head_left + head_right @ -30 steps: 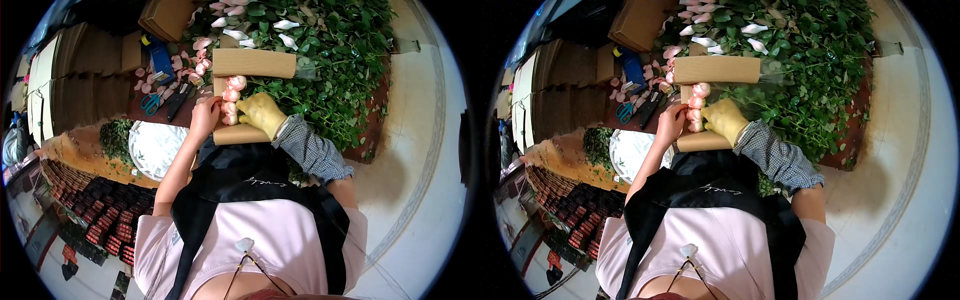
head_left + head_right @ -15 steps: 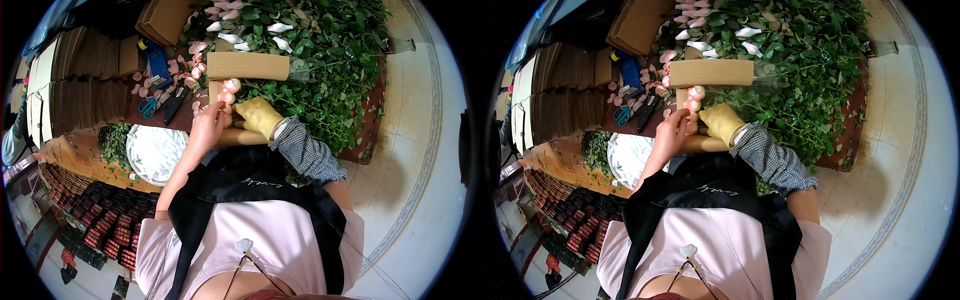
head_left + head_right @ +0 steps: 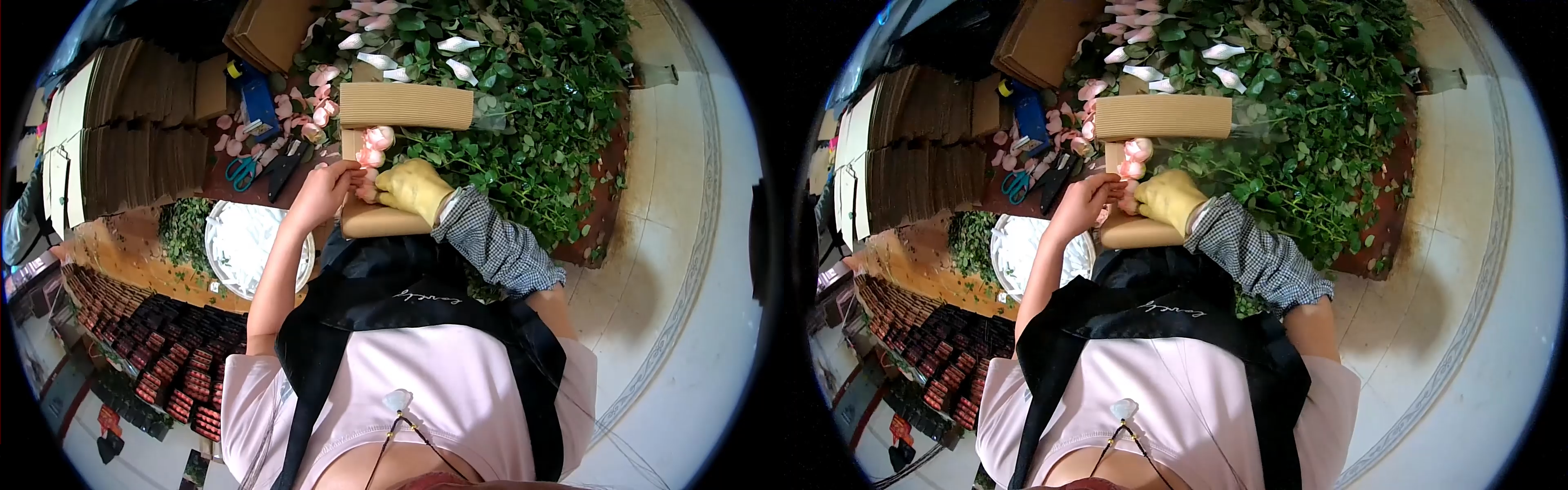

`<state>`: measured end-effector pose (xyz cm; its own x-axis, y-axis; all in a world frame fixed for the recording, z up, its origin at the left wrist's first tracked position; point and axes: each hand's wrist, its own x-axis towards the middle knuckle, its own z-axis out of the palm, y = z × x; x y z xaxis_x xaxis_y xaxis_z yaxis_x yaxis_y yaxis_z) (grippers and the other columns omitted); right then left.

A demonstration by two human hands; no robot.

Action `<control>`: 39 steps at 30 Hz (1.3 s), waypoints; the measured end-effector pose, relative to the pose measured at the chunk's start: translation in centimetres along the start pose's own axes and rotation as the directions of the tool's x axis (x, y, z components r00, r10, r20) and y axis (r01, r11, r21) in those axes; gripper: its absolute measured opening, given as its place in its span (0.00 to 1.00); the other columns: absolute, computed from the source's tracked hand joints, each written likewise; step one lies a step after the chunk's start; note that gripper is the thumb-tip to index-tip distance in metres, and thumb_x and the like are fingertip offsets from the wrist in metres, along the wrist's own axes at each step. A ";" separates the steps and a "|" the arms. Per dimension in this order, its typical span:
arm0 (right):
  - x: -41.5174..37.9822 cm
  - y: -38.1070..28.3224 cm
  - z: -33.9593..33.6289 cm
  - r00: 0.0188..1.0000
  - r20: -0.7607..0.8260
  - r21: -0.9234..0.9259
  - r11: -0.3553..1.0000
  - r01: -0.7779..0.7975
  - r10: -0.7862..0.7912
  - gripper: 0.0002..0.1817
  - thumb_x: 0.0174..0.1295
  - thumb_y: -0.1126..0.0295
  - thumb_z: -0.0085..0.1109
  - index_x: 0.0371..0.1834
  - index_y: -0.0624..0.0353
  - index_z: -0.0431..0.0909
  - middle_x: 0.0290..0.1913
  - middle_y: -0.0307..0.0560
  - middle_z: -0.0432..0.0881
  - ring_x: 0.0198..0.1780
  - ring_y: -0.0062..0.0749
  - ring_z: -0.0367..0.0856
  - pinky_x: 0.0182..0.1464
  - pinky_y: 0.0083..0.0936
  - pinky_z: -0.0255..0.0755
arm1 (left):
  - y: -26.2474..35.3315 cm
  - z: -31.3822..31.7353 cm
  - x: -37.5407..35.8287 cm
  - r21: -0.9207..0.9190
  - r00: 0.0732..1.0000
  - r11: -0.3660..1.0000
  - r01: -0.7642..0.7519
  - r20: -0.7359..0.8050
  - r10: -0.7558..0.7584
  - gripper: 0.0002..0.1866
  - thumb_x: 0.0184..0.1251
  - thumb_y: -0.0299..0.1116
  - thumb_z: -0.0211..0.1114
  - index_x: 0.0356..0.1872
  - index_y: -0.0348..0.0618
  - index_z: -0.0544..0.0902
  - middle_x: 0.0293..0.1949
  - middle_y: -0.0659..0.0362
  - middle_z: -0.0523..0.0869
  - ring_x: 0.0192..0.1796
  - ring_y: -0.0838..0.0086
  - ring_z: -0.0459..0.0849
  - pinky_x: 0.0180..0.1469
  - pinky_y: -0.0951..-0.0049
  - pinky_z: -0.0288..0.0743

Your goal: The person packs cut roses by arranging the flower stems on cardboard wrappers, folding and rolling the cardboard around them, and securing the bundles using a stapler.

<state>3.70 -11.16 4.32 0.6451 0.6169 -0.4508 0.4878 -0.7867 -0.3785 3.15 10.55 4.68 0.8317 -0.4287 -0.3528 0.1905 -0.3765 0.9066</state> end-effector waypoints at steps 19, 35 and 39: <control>-1.1 0.4 -3.1 0.908 -0.234 0.349 0.902 -0.256 0.348 0.15 0.67 0.57 0.60 0.52 0.50 0.83 0.46 0.48 0.88 0.45 0.47 0.86 0.49 0.39 0.80 | 1.8 7.5 -2.8 0.722 0.903 0.686 -0.089 -0.233 0.361 0.11 0.72 0.37 0.61 0.38 0.37 0.78 0.25 0.50 0.85 0.27 0.54 0.86 0.30 0.57 0.80; 0.6 2.3 0.5 0.896 -0.369 0.066 0.968 -0.240 0.248 0.17 0.66 0.56 0.59 0.51 0.55 0.79 0.35 0.57 0.86 0.37 0.55 0.85 0.42 0.46 0.78 | 2.9 12.4 0.7 0.877 0.919 0.431 0.214 -0.330 0.215 0.18 0.61 0.33 0.59 0.45 0.31 0.86 0.58 0.33 0.81 0.49 0.57 0.82 0.34 0.72 0.80; 0.6 1.0 -1.3 0.901 -0.345 0.222 0.956 -0.193 0.263 0.15 0.65 0.58 0.62 0.47 0.55 0.82 0.39 0.56 0.86 0.41 0.54 0.85 0.43 0.44 0.78 | 3.1 11.9 0.7 0.832 0.930 0.506 0.229 -0.341 0.139 0.17 0.61 0.33 0.58 0.44 0.32 0.87 0.57 0.34 0.81 0.48 0.58 0.82 0.35 0.72 0.79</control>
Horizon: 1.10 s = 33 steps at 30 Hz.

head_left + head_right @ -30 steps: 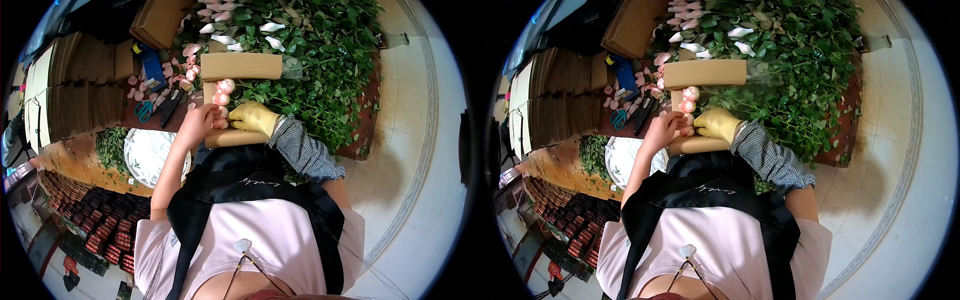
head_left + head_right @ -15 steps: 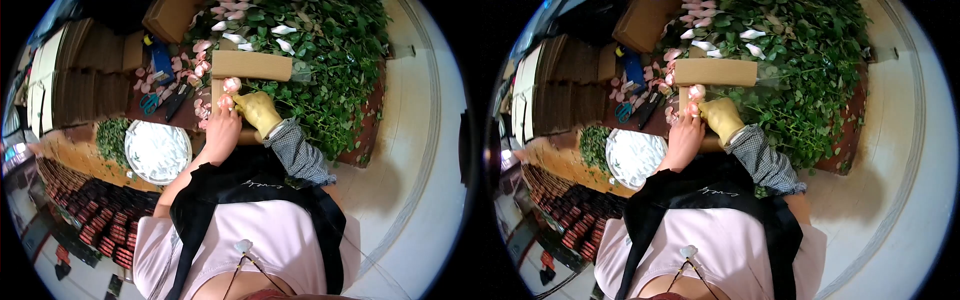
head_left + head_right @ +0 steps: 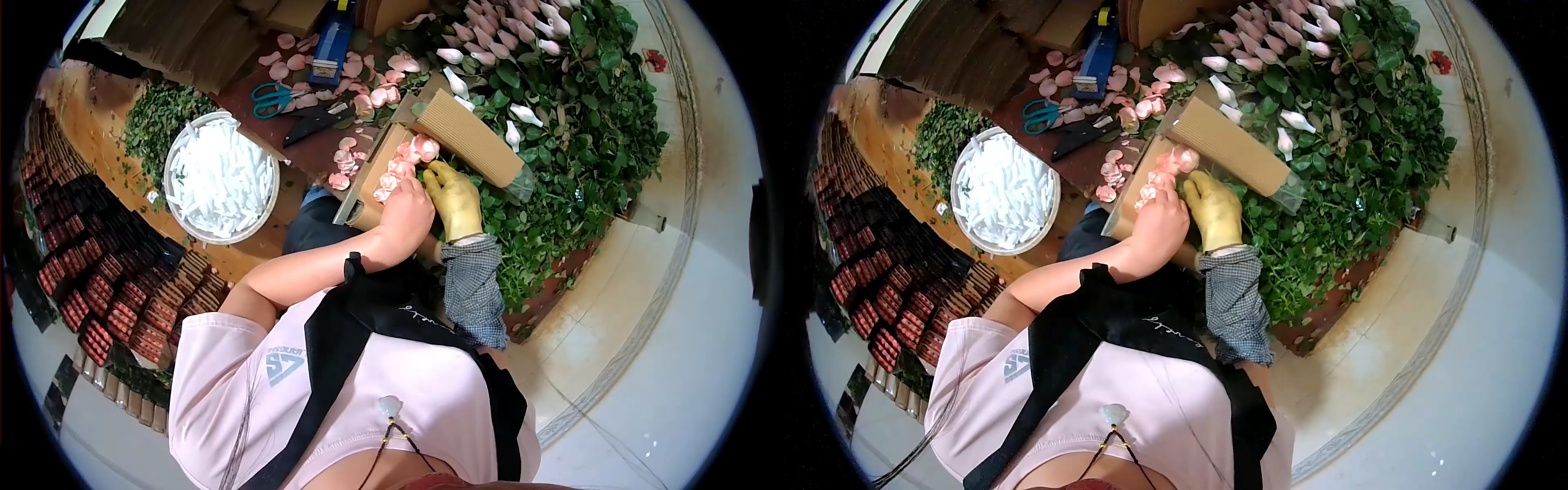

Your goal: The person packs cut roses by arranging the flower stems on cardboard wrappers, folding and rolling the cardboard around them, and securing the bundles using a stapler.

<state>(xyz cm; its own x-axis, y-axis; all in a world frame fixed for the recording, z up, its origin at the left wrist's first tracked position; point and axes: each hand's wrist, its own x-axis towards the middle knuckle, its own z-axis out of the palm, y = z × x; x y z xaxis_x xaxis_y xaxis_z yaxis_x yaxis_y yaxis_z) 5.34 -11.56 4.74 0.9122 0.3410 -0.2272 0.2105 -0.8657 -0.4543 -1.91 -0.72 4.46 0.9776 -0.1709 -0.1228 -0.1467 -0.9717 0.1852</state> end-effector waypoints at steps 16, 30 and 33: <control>-1.1 -2.1 -3.9 0.986 -0.151 0.146 0.988 -0.048 0.070 0.15 0.68 0.72 0.60 0.57 0.58 0.83 0.52 0.52 0.87 0.49 0.37 0.86 0.54 0.29 0.78 | 0.0 0.1 0.9 -0.020 0.988 0.998 -0.066 0.141 0.068 0.22 0.66 0.36 0.55 0.54 0.32 0.85 0.70 0.32 0.71 0.56 0.56 0.77 0.55 0.68 0.73; 2.5 0.0 2.1 0.927 -0.158 -0.438 0.866 0.244 -0.341 0.08 0.58 0.71 0.54 0.40 0.51 0.81 0.38 0.43 0.85 0.40 0.40 0.86 0.40 0.33 0.78 | -4.7 -0.7 1.7 -0.304 0.980 0.932 -0.199 -0.090 0.180 0.08 0.59 0.27 0.61 0.33 0.32 0.83 0.46 0.42 0.83 0.42 0.53 0.84 0.44 0.59 0.82; 1.7 -0.6 1.9 0.946 -0.247 -0.194 0.967 0.163 -0.209 0.11 0.59 0.69 0.60 0.45 0.52 0.83 0.41 0.48 0.86 0.42 0.45 0.86 0.45 0.39 0.79 | -7.7 -2.6 3.1 -0.768 0.996 0.635 -0.075 -0.092 0.007 0.10 0.63 0.28 0.59 0.40 0.34 0.84 0.37 0.41 0.86 0.42 0.45 0.85 0.48 0.54 0.79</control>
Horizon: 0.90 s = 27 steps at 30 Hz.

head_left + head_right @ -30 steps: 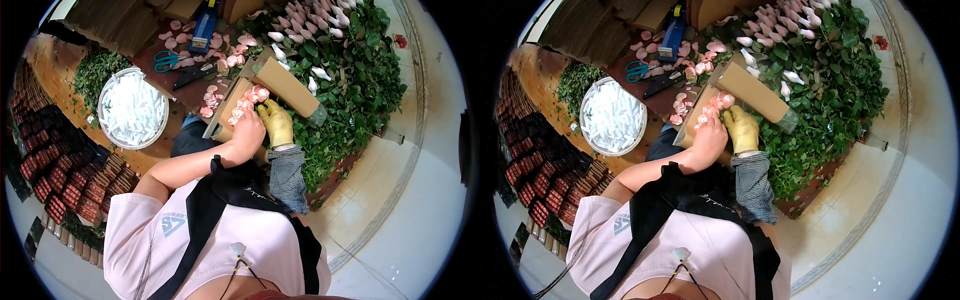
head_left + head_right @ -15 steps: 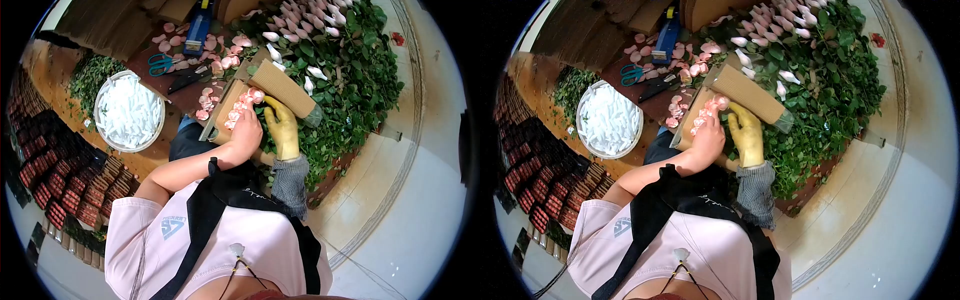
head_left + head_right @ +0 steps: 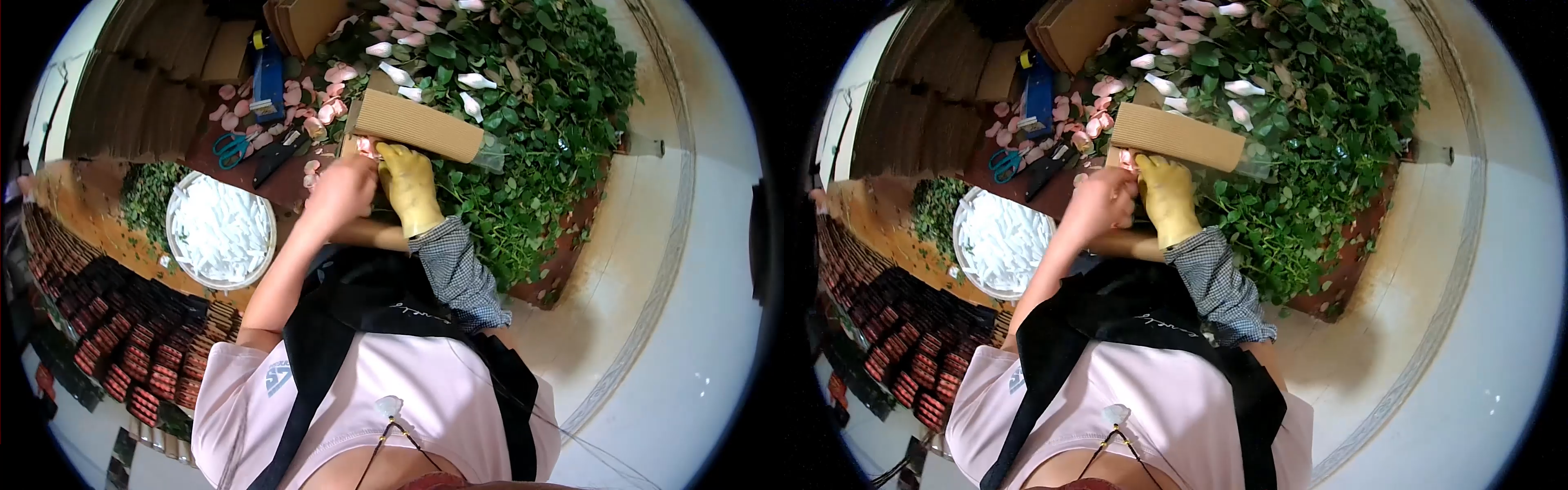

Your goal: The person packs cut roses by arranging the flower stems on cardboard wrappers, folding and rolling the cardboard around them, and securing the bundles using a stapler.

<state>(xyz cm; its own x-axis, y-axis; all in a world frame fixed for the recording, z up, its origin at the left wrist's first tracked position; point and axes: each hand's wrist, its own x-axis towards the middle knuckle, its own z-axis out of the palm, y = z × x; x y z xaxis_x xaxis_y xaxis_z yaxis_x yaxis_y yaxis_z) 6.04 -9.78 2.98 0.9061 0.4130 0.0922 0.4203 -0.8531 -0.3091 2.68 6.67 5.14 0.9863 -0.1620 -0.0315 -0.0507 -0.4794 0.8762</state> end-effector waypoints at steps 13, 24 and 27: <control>-1.7 0.4 -0.4 0.940 0.043 0.534 0.788 -0.307 0.337 0.19 0.63 0.61 0.64 0.57 0.52 0.81 0.49 0.55 0.86 0.50 0.53 0.84 0.52 0.42 0.78 | -7.5 1.3 0.5 -0.540 0.921 0.748 0.386 0.188 -0.340 0.16 0.76 0.25 0.54 0.60 0.27 0.76 0.55 0.51 0.84 0.58 0.69 0.83 0.60 0.72 0.77; -0.2 0.4 0.7 0.982 0.088 0.053 0.983 -0.175 0.170 0.13 0.60 0.63 0.64 0.45 0.53 0.81 0.37 0.50 0.85 0.40 0.48 0.86 0.41 0.44 0.78 | -1.6 -0.9 0.2 -0.448 0.887 0.801 0.398 0.410 -0.211 0.14 0.79 0.30 0.53 0.53 0.31 0.82 0.37 0.57 0.87 0.38 0.76 0.85 0.42 0.76 0.79; -1.0 0.3 0.0 0.977 0.035 0.091 0.973 -0.211 0.209 0.11 0.61 0.63 0.62 0.46 0.52 0.81 0.36 0.48 0.85 0.39 0.47 0.86 0.40 0.44 0.77 | -4.7 1.4 1.2 -0.164 0.894 0.946 0.279 0.404 -0.193 0.16 0.79 0.31 0.54 0.58 0.29 0.78 0.40 0.51 0.88 0.42 0.69 0.87 0.46 0.72 0.80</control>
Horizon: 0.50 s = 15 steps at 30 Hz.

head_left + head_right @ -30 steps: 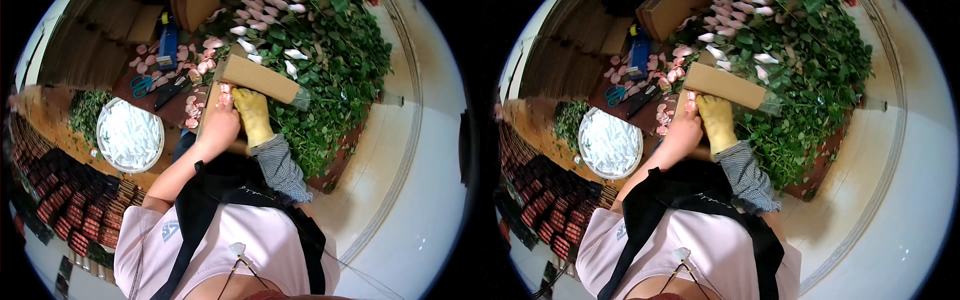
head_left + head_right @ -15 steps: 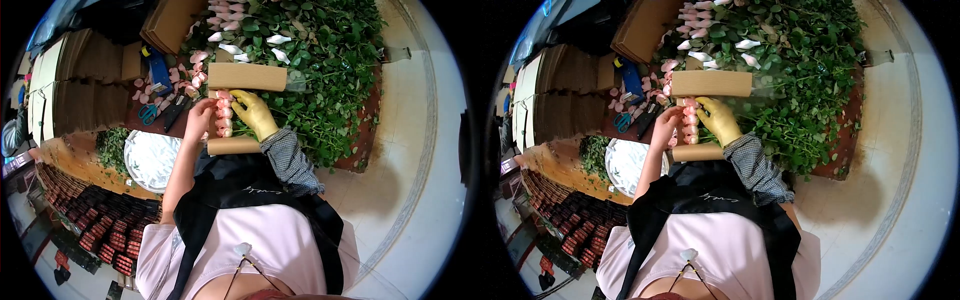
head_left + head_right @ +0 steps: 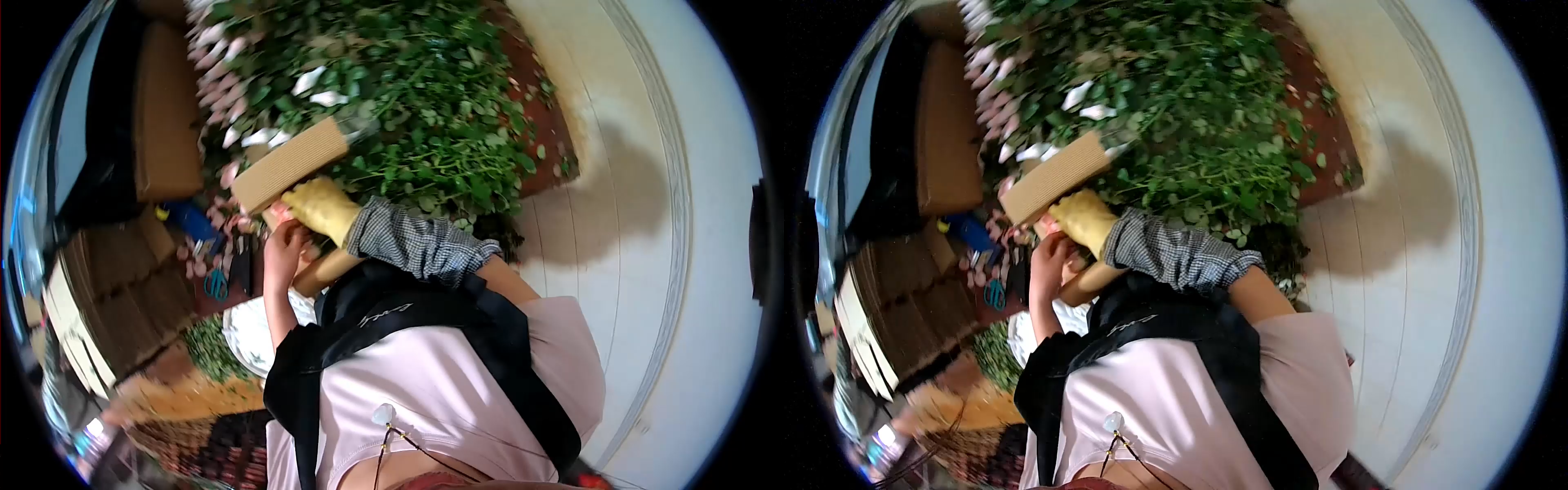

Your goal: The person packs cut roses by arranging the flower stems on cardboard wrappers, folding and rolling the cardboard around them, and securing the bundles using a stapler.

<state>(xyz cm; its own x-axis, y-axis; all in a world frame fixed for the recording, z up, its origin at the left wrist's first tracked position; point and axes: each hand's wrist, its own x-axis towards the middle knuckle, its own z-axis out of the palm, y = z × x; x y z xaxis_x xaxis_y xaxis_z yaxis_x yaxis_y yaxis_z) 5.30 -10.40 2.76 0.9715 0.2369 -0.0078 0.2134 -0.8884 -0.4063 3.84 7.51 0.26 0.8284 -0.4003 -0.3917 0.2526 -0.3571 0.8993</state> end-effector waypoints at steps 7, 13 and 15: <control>-10.2 -0.6 -9.6 0.904 0.194 0.972 0.202 -0.123 -0.382 0.20 0.72 0.65 0.59 0.64 0.60 0.76 0.59 0.43 0.82 0.61 0.26 0.78 0.64 0.28 0.71 | 2.8 -1.7 -0.2 -0.093 0.972 0.988 0.121 0.212 -0.099 0.18 0.81 0.32 0.52 0.61 0.27 0.73 0.50 0.49 0.85 0.49 0.69 0.85 0.53 0.71 0.78; -18.6 6.0 -2.3 0.723 0.525 -0.028 0.858 -0.513 0.449 0.24 0.68 0.56 0.60 0.62 0.57 0.78 0.56 0.52 0.85 0.59 0.42 0.82 0.63 0.34 0.72 | 3.7 -2.5 0.1 -0.134 0.945 0.970 0.202 0.287 -0.157 0.14 0.81 0.31 0.52 0.56 0.29 0.75 0.50 0.50 0.85 0.52 0.69 0.84 0.57 0.70 0.78; -20.2 7.2 -3.6 0.902 0.426 0.601 0.723 -0.340 0.070 0.26 0.69 0.55 0.60 0.64 0.58 0.77 0.58 0.51 0.84 0.64 0.38 0.79 0.67 0.31 0.69 | 3.7 -2.5 0.1 -0.068 0.945 0.979 0.193 0.283 -0.166 0.13 0.81 0.32 0.53 0.54 0.30 0.76 0.49 0.51 0.85 0.51 0.70 0.84 0.56 0.71 0.78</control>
<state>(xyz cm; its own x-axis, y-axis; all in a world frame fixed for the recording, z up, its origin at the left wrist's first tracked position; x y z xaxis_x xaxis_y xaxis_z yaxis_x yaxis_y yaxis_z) -12.40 -23.01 3.27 0.8475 0.3187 -0.4245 -0.2381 -0.4866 -0.8406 6.09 8.23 4.05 0.5989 -0.5578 -0.5746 0.4410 -0.3693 0.8180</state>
